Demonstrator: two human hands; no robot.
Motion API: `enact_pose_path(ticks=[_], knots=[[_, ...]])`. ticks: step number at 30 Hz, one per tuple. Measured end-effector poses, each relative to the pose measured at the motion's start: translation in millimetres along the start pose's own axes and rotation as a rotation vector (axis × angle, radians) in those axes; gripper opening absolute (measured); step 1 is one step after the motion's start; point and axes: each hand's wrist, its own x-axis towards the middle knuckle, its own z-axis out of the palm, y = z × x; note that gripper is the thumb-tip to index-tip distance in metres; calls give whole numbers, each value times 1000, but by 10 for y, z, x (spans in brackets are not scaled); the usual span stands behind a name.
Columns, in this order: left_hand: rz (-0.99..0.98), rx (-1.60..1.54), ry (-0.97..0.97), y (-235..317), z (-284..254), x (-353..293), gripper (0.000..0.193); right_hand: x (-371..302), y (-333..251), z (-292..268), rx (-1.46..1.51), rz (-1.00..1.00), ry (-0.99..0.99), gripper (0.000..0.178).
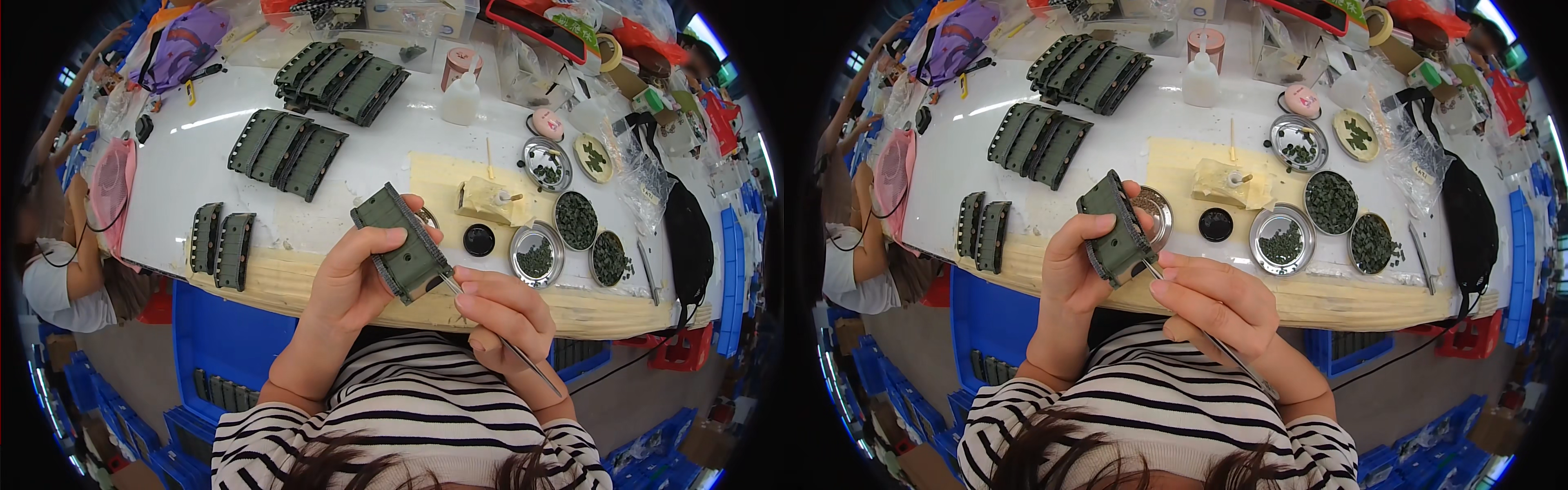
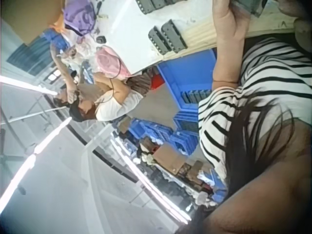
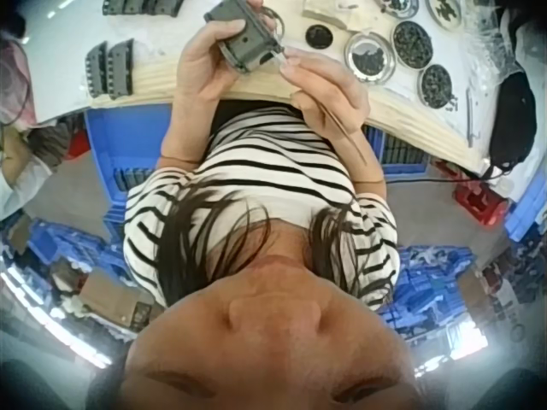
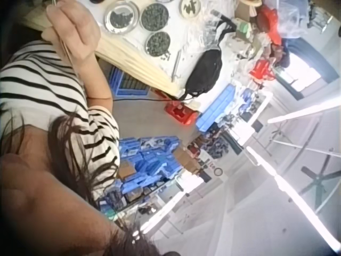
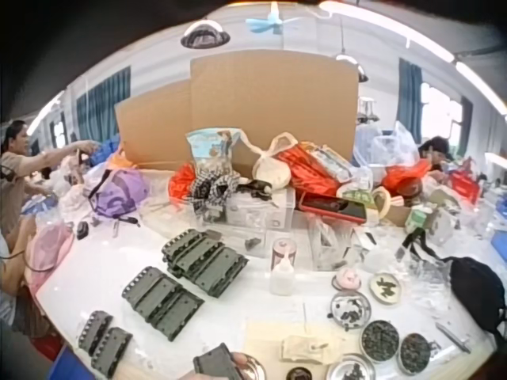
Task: Carefully assembling and detailing toy tank model parts using a small brush and assembly tools at a factory workbench.
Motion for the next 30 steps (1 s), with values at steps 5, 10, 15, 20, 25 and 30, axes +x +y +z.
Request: enact_pose_path(ticks=[5,10,15,20,25,30], knots=[[6,3,-4,3,13,-7,39,-3,10,0,-2,-9,0,40],[44,-3,5,-13,42,-12,39,28,-3,-6,-24,-4,-7,37],[54,6,14,-12,70,-39,40,67,-50,-36,-20,2,-29,34],[45,0,33,-45,69,-67,40,63,-71,-46,3,16,-31,28],[85,14,66,-45,87,-46,39,-33,78,-10,351,208,193,19],[147,-51,106,19,33,-52,37,-65,97,40,868,583,482,33]])
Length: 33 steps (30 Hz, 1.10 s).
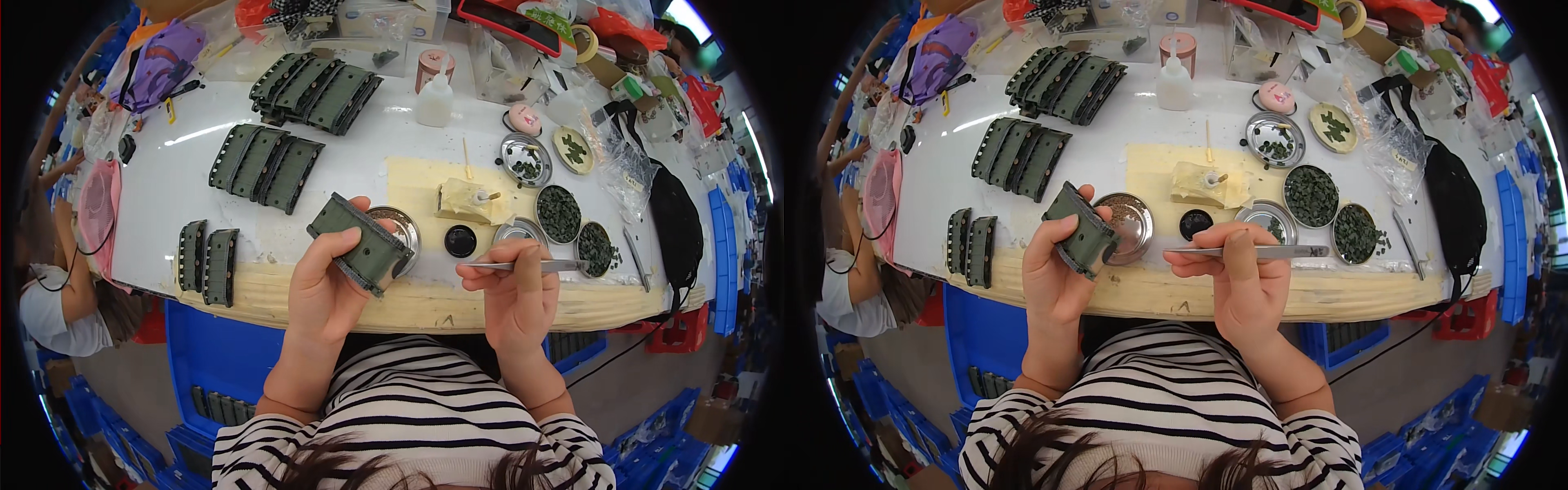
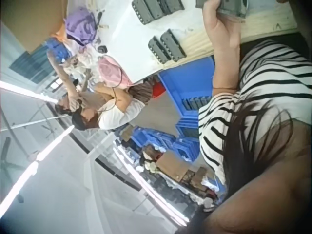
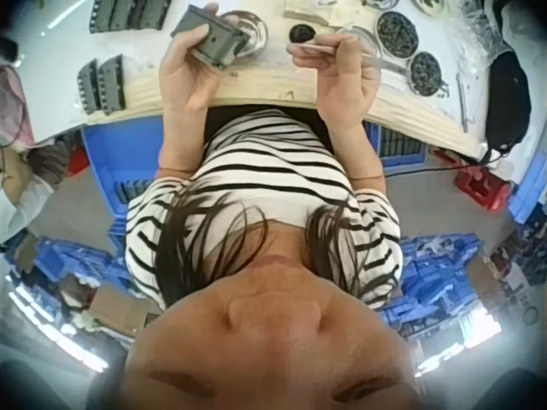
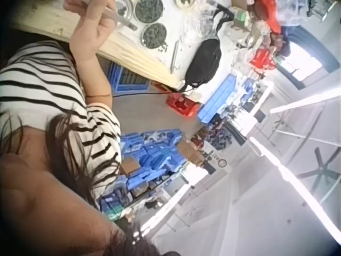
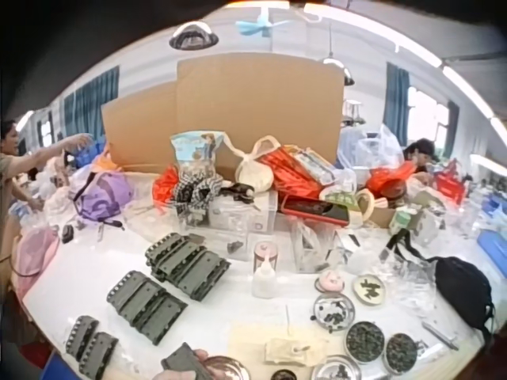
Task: Carefully assembling and detailing toy tank model parts using a small brush and assembly tools at a factory workbench.
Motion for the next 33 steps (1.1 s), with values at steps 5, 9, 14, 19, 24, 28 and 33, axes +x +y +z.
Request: enact_pose_path(ticks=[5,9,14,19,24,28,33], knots=[[-10,-14,-3,-16,-69,-5,34,4,24,-34,196,145,74,35],[-7,-39,12,-7,-73,-13,34,27,-12,-32,233,210,93,36],[6,-34,35,-14,-54,-23,33,32,-7,-33,305,254,149,36],[14,-52,58,-33,-42,-25,33,64,-20,-78,552,392,186,34],[9,-84,23,-20,-65,-32,33,82,-82,-96,732,437,194,32],[8,-84,30,-26,-59,-31,33,83,-145,-113,844,417,167,32],[15,-55,41,-17,-61,-40,35,73,-158,-137,791,340,139,35]])
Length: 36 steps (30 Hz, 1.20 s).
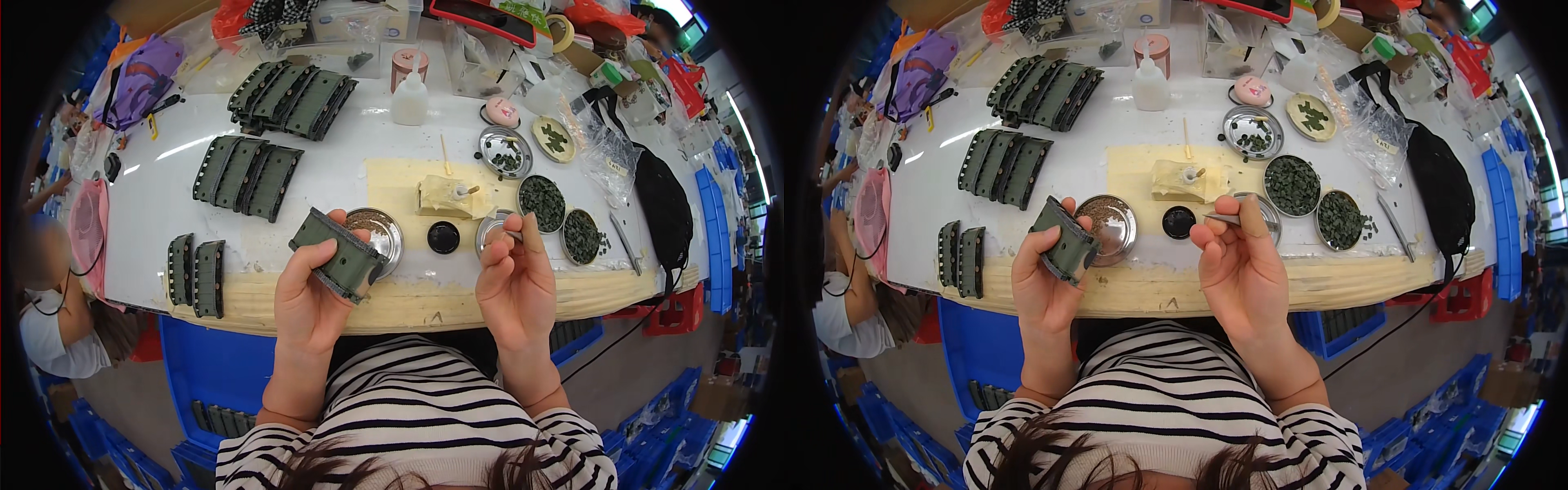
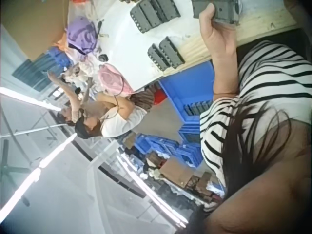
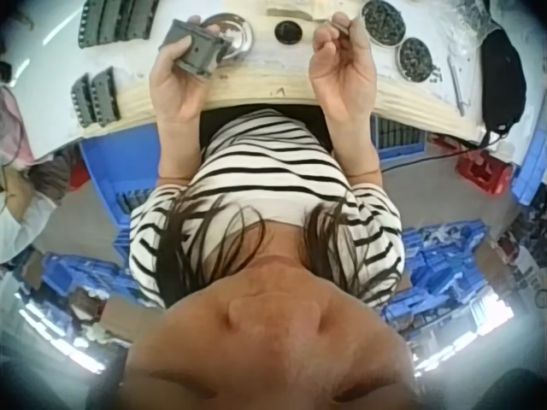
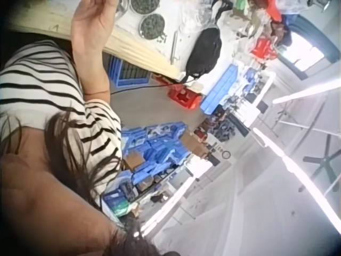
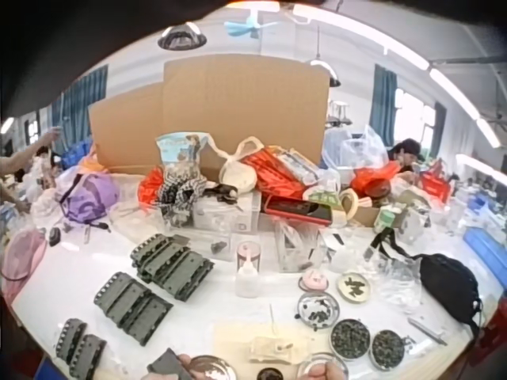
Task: Carefully assembling and detailing toy tank model parts using a small brush and assembly tools at a factory workbench.
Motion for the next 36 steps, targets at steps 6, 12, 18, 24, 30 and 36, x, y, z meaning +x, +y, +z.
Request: enact_pose_path(ticks=[6,12,18,24,30,36], knots=[[129,80,27,131,-73,-71,41,-155,113,82,-660,-395,-69,34],[189,87,57,194,-46,-127,42,-166,142,96,-1080,-548,-286,26],[147,50,37,180,-35,-122,41,-92,202,41,-1769,-703,-540,29],[148,49,-8,204,-85,-106,41,-55,276,-7,-1860,-649,-549,32],[160,15,-32,267,-167,-113,42,9,391,72,-1849,-573,-383,34],[160,32,-60,327,-261,-88,42,77,445,66,-1841,-499,-327,28]])
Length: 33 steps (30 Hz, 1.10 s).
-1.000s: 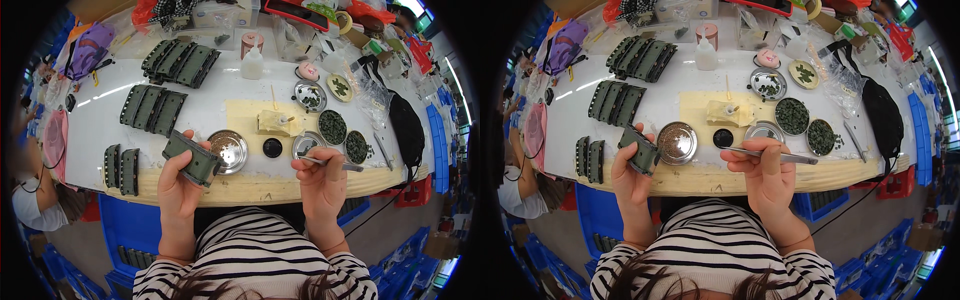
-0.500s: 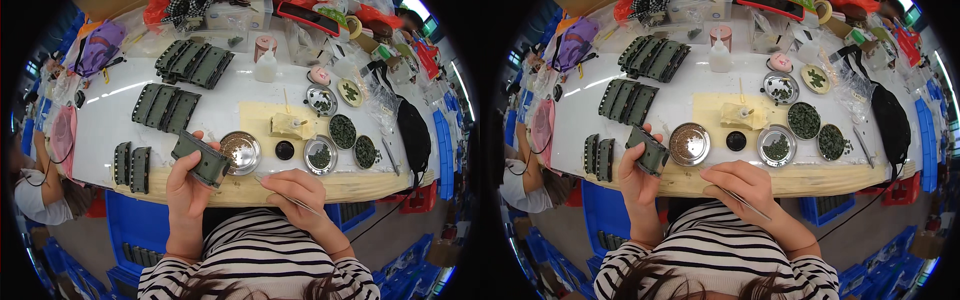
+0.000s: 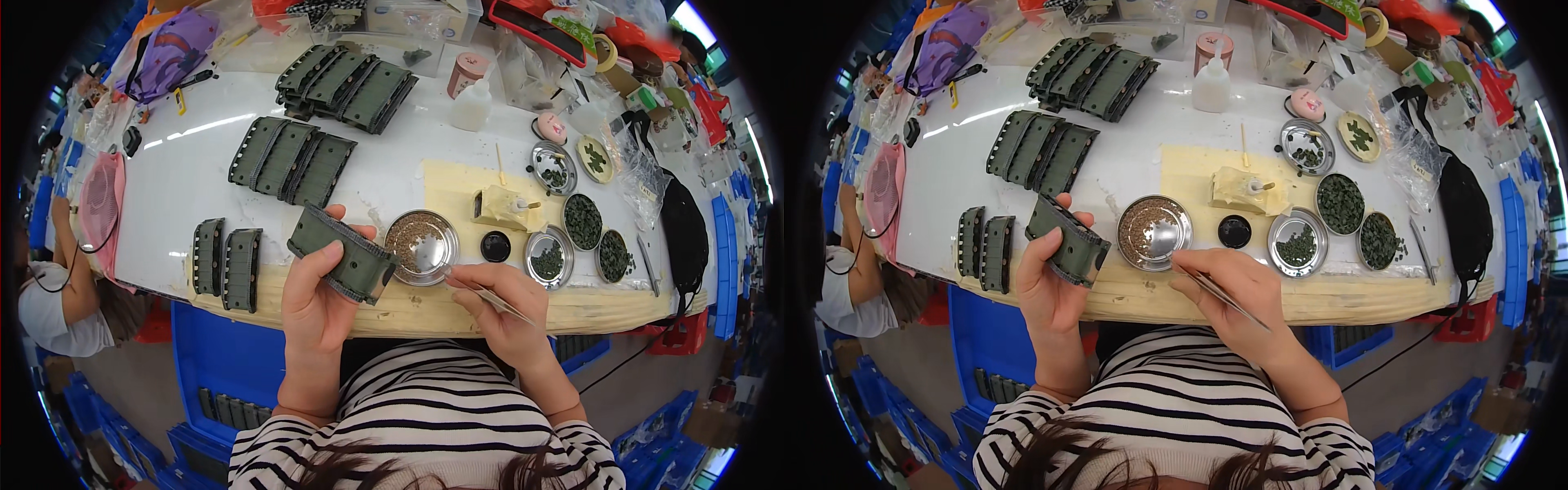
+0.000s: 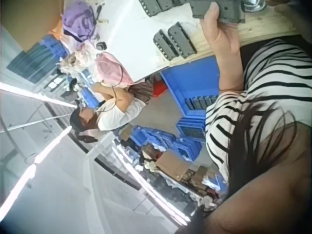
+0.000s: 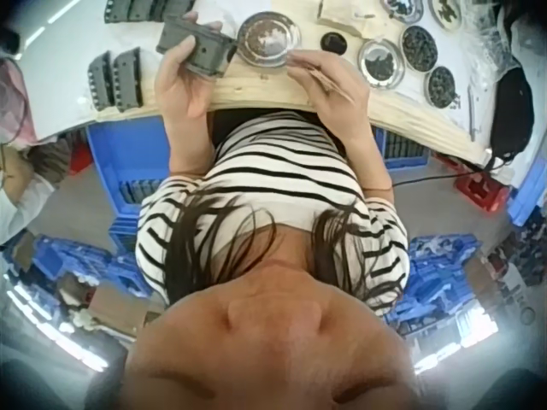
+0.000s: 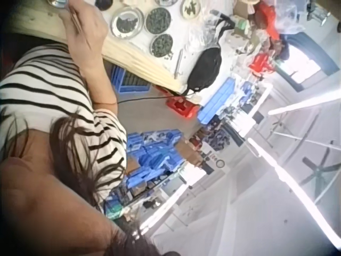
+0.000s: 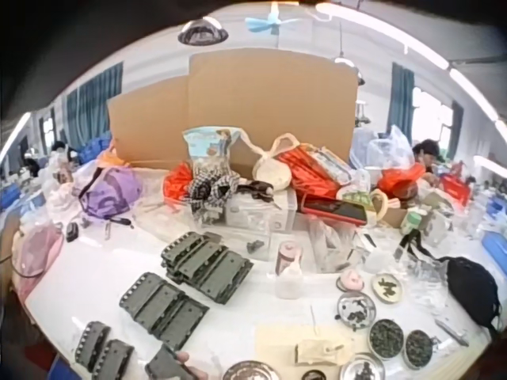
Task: Carefully assembling and detailing toy tank model parts using a small brush and assembly tools at a factory workbench.
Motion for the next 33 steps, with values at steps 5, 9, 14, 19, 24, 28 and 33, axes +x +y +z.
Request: enact_pose_path(ticks=[5,9,14,19,24,28,33], knots=[[17,3,2,29,-60,6,39,127,4,24,-18,1,-52,22],[36,107,39,26,-36,13,36,157,16,79,-9,71,-86,20],[34,163,54,28,-8,-11,38,212,54,158,-50,44,-59,17],[83,251,93,37,27,-8,46,245,63,185,-80,32,-64,16],[239,378,53,5,99,-18,60,247,68,196,-78,21,-66,16],[295,453,38,-23,156,-39,55,247,70,205,-88,2,-46,16],[269,515,46,-20,71,-29,26,259,75,210,-83,-3,-38,16]])
